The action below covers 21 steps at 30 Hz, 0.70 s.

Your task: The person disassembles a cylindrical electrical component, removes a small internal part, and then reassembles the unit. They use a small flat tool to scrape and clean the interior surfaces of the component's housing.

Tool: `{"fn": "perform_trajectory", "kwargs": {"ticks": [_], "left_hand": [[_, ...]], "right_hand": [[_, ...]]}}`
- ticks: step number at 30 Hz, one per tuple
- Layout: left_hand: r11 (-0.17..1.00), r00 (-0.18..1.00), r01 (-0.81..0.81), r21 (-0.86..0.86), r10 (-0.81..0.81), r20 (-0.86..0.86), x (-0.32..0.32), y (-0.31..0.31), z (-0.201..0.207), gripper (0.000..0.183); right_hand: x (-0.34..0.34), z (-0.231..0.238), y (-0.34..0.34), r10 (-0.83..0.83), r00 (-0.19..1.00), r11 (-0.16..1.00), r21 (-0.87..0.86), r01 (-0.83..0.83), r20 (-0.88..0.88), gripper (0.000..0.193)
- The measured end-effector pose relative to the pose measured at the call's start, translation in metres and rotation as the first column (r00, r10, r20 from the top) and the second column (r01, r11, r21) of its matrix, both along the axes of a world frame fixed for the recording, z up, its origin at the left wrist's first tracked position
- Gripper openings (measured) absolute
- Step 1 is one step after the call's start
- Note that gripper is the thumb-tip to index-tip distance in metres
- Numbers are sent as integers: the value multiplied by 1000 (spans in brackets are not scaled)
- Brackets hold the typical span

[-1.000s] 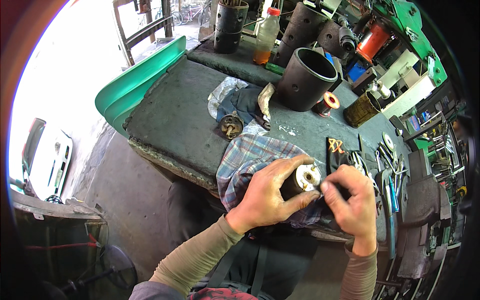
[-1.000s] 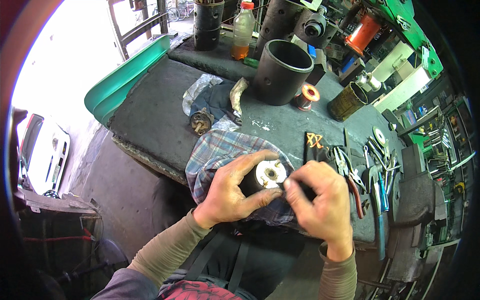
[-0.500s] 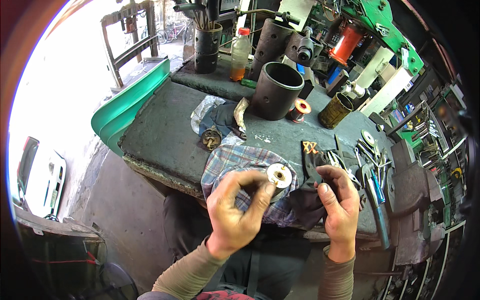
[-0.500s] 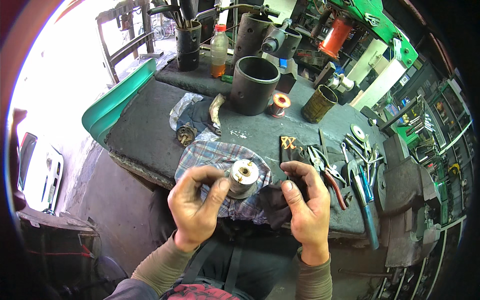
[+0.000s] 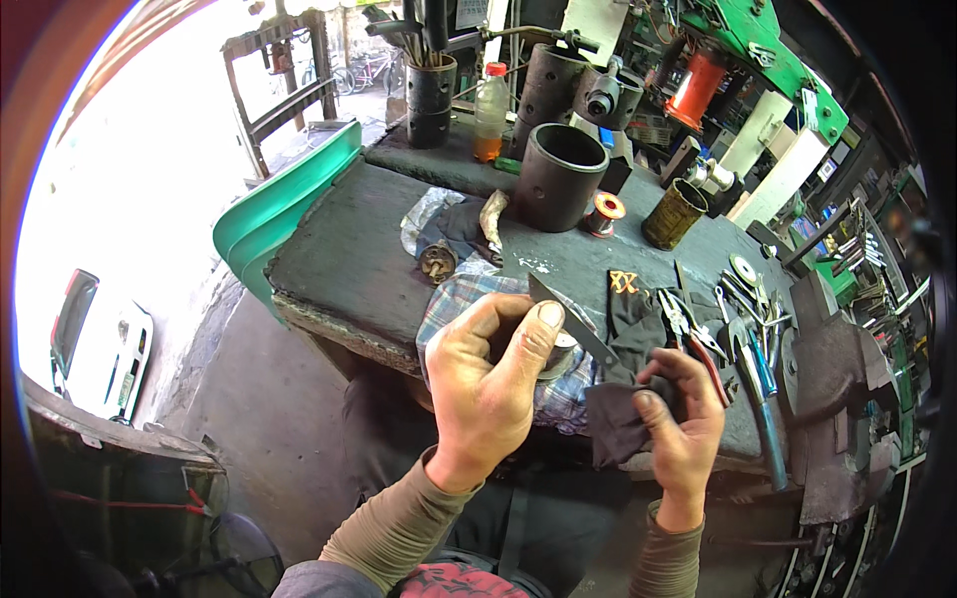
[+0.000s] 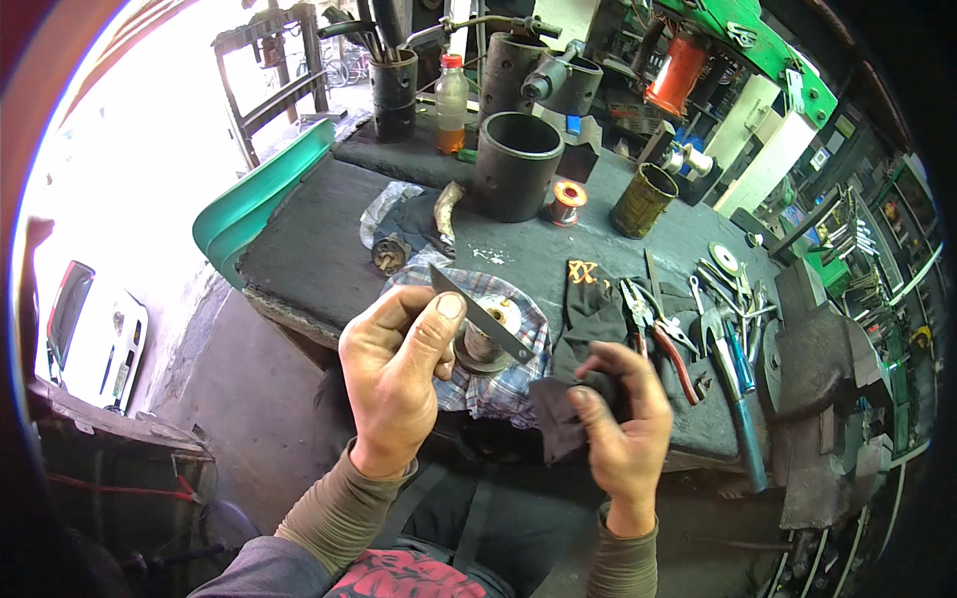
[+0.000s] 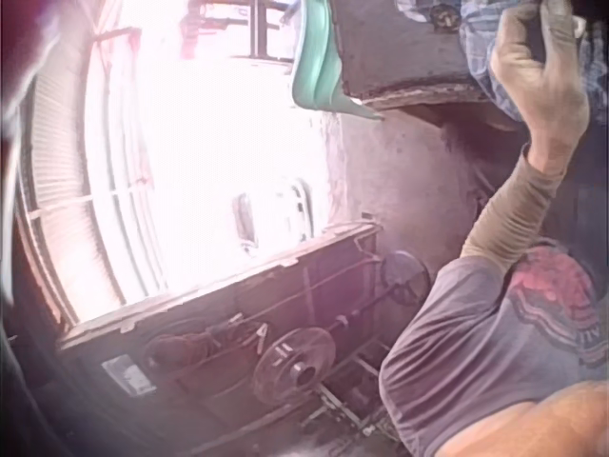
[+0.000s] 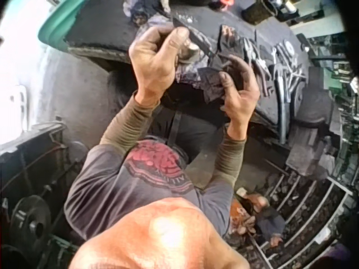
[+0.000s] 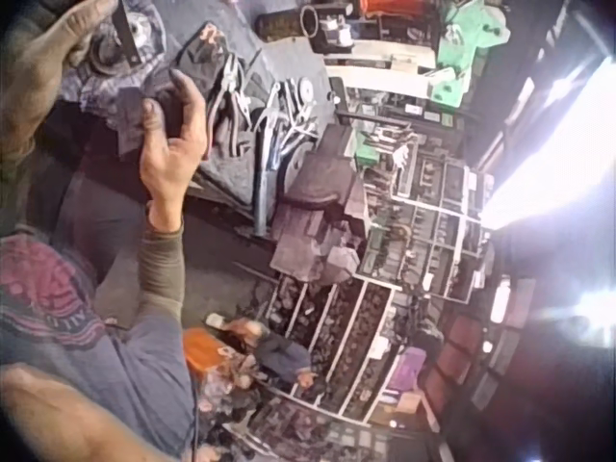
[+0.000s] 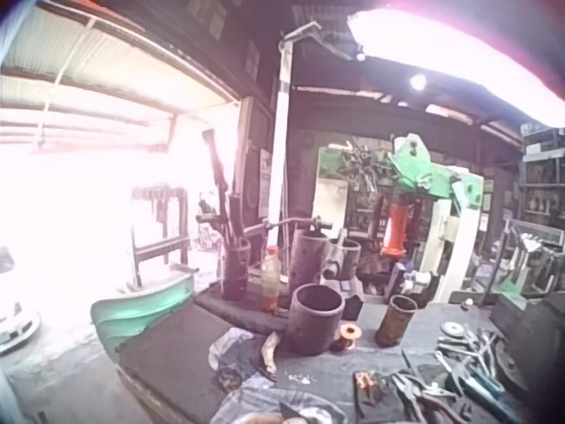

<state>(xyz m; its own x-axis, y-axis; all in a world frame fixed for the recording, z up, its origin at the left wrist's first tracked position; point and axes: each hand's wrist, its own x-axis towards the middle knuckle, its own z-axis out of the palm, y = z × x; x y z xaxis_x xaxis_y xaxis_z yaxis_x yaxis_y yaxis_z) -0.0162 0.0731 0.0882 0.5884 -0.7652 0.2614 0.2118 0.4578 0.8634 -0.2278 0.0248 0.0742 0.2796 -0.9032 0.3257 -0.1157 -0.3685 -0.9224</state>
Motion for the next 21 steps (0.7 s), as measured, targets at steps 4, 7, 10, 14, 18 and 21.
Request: {"fn": "perform_trajectory", "kwargs": {"ticks": [4, 7, 10, 14, 18, 21], "left_hand": [[883, 882, 447, 141, -409, -236, 1, 12, 3, 20], [662, 639, 736, 142, -609, -470, -5, 20, -14, 18], [470, 400, 881, 49, -686, -608, -15, 20, -29, 20], [375, 246, 926, -35, -673, -697, -19, 25, -37, 18], [297, 156, 953, -63, -658, -737, -17, 30, -50, 15], [195, 53, 976, -101, -656, -753, -21, 35, -57, 20]], "right_hand": [[-26, -7, -24, -156, 968, 958, -207, 196, 197, 35], [-21, -4, -28, -50, 892, 974, -175, 143, 450, 36], [2, -4, -12, 111, 885, 979, -204, -19, 451, 42], [5, -38, 1, 427, 796, 901, -128, -414, 429, 43], [-13, -34, 15, 355, 916, 934, -115, -339, 187, 49], [-21, -19, 17, 372, 928, 919, -151, -364, 30, 42]]}}
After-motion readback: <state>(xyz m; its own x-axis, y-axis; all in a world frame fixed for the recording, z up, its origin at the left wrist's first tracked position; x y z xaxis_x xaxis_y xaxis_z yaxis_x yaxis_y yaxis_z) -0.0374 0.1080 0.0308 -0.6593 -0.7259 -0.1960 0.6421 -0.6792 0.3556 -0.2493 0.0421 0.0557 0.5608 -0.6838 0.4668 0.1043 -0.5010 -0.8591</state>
